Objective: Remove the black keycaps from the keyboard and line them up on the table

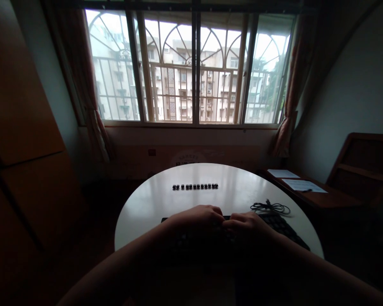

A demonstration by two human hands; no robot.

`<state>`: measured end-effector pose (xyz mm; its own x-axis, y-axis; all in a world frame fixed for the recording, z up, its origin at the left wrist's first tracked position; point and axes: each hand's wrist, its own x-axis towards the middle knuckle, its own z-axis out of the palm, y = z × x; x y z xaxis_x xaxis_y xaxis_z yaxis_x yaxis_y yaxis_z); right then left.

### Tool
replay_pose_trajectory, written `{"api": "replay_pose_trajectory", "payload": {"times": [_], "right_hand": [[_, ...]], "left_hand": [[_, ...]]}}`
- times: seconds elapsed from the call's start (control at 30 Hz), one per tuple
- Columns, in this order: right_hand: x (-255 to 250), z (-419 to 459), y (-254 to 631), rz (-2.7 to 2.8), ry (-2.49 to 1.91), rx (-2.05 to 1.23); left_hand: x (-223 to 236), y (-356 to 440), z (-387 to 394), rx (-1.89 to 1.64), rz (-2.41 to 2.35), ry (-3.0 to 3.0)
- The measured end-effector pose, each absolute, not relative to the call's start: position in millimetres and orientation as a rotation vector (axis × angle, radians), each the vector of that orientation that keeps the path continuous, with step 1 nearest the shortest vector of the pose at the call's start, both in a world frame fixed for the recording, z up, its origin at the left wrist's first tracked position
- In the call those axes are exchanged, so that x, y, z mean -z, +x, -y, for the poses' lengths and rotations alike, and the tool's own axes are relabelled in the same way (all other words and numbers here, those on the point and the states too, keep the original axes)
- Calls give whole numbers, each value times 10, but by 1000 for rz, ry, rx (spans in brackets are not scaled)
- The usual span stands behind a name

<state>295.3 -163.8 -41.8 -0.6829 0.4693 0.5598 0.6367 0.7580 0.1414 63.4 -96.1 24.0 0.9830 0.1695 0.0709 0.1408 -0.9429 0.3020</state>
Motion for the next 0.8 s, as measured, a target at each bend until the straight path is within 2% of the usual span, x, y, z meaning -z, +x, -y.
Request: {"api": "replay_pose_trajectory", "payload": {"times": [0.8], "right_hand": [[404, 1664, 2959, 2384, -869, 404]], "left_hand": [[-192, 635, 924, -168, -236, 2799]]}}
